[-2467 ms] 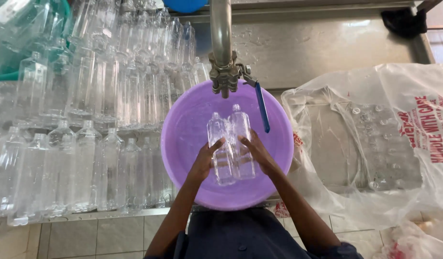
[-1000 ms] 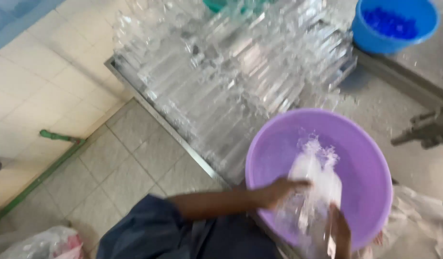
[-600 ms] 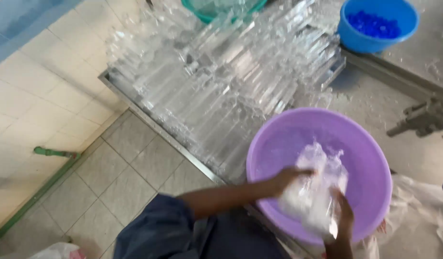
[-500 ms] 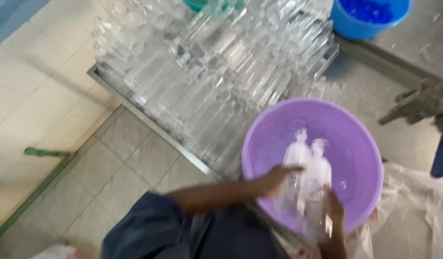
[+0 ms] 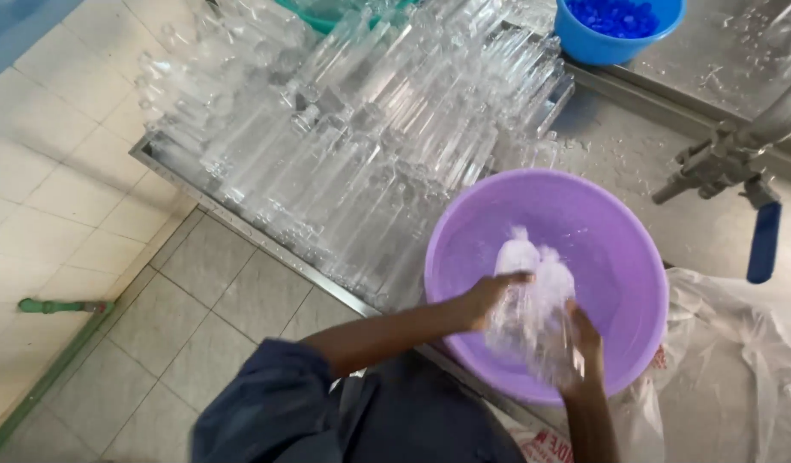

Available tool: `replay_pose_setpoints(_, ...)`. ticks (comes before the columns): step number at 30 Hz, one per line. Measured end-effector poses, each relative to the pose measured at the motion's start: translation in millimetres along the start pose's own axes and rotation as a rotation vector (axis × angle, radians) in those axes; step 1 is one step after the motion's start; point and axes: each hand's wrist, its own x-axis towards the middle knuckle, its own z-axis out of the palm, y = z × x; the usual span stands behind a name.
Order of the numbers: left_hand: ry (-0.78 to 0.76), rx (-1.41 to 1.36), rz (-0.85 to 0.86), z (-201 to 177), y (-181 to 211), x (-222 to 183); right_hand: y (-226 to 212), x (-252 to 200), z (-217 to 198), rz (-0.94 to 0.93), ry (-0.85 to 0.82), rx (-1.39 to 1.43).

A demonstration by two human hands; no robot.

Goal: Rinsing clear plastic bottles in a basin of water and placing them into bags

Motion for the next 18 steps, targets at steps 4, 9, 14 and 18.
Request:
replay_pose_setpoints(4,-0.025,0.422,0.280,-19,-11,11,-83,22,18,0.547,0.076,-0.237)
replay_pose_setpoints(9,-0.036,-0.038,0.219,-65,-34,51,-49,51,39,1.234,0.372,0.561)
replay_pose_setpoints(14,-0.060,0.007,0.142,-14,-29,-63,-185,37,65,1.183,0.308,0.210)
replay_pose_setpoints(18,-0.176,-0.080,-0.018,-50,-40,-37,-230,53,64,1.179,0.266,0.133)
